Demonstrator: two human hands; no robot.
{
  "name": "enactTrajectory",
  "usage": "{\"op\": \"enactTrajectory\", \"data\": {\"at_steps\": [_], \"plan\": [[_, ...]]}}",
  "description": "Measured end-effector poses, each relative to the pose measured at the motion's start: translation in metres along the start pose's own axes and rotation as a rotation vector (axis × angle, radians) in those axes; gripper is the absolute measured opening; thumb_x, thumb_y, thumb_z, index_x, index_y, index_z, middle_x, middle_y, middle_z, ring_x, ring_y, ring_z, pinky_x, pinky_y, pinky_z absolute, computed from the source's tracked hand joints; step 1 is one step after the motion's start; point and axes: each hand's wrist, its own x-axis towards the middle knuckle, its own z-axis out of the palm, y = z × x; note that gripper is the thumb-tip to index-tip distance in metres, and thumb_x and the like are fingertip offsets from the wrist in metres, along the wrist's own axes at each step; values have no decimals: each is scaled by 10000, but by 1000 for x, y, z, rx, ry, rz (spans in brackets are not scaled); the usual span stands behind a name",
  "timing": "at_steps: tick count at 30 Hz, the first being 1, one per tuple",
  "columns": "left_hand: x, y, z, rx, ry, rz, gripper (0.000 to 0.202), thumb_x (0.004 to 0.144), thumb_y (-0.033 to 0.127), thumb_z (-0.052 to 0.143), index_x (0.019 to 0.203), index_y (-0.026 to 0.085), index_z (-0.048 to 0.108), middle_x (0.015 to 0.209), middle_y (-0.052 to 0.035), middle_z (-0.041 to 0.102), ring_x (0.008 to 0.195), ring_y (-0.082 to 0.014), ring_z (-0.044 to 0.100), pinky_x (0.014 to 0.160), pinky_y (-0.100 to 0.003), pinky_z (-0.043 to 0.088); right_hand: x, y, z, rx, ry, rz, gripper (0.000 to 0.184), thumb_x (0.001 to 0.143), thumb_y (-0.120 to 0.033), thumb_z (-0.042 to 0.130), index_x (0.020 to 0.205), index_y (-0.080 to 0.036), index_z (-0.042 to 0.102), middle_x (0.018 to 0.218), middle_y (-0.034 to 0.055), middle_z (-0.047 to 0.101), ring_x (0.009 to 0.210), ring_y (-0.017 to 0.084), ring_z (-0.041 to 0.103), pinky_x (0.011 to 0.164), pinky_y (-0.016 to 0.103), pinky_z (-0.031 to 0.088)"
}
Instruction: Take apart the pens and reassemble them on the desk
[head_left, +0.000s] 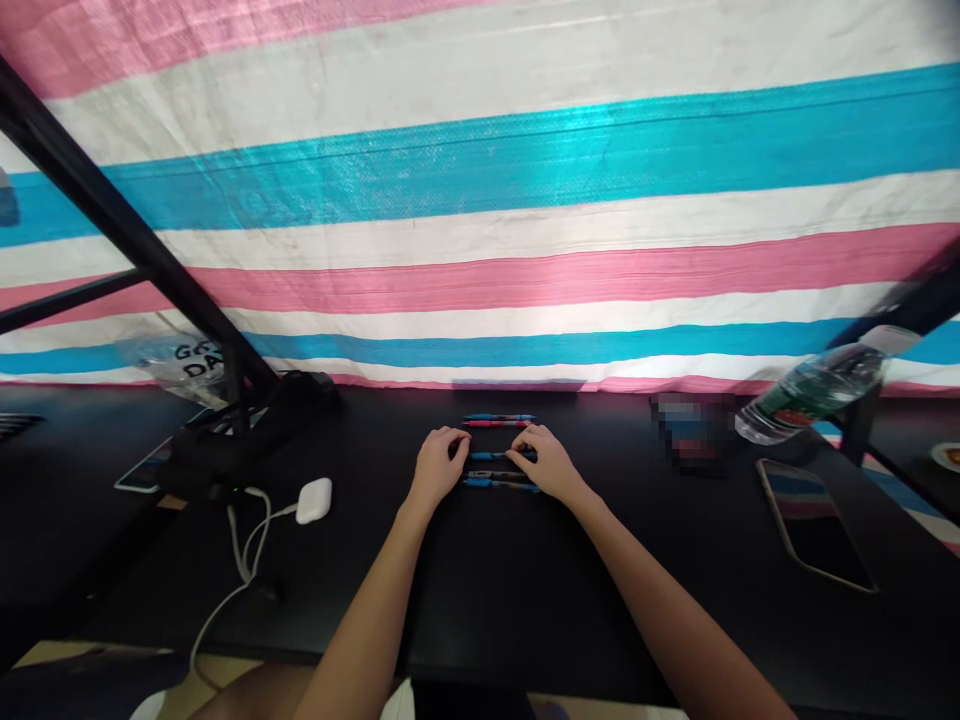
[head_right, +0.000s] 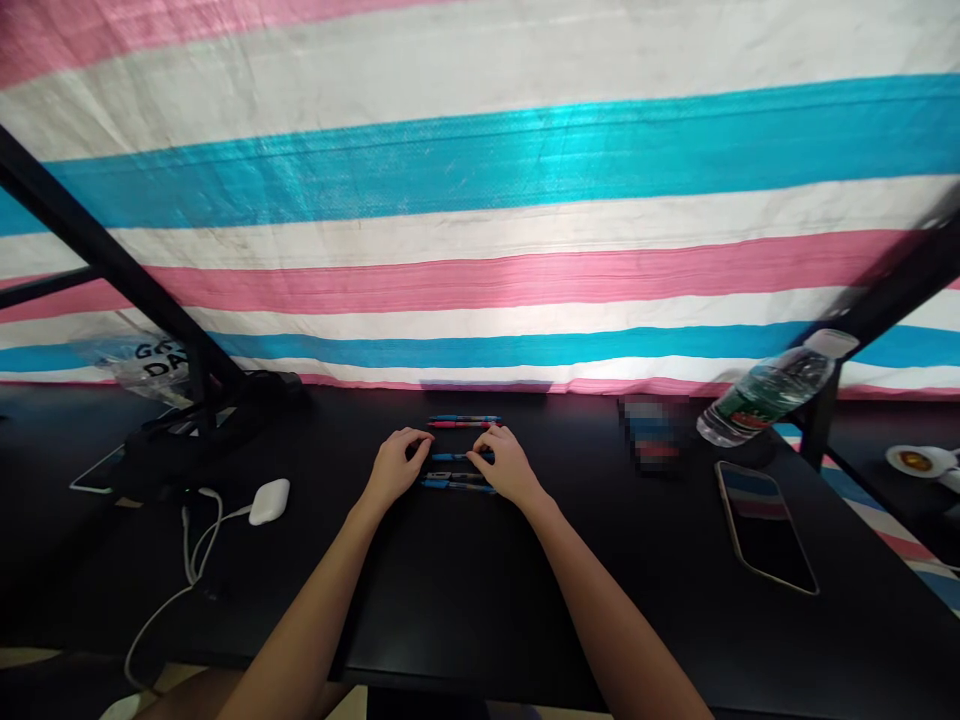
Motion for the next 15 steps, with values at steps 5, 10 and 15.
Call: {"op": "enactTrajectory", "data": {"at_steps": [5, 10, 15], "plan": [[0, 1, 0, -28, -78, 36, 165, 834, 300, 556, 894, 210, 681, 856, -50, 661, 843, -212, 577, 761, -344, 459, 0, 4, 3, -16, 47, 29, 164, 848, -286, 543, 707, -209, 571, 770, 41, 587, 796, 204, 522, 719, 324, 433], [1, 1, 1, 2, -147, -8, 138, 783, 258, 624, 891, 230, 704, 870, -48, 665, 864, -229, 580, 745, -350, 457, 0, 2, 3, -23, 56, 38, 193, 857, -310, 517, 696, -214, 560, 728, 40, 584, 758, 200, 526, 682, 313, 438], [1, -2, 2, -67, -81, -1, 152, 830, 271, 553, 855, 219, 694, 851, -49, 654, 824, -204, 583, 737, -329, 455, 1, 2, -1, 47, 64, 89, 197, 843, -363, 526, 762, -212, 623, 775, 39, 639, 727, 187, 558, 672, 307, 448]]}}
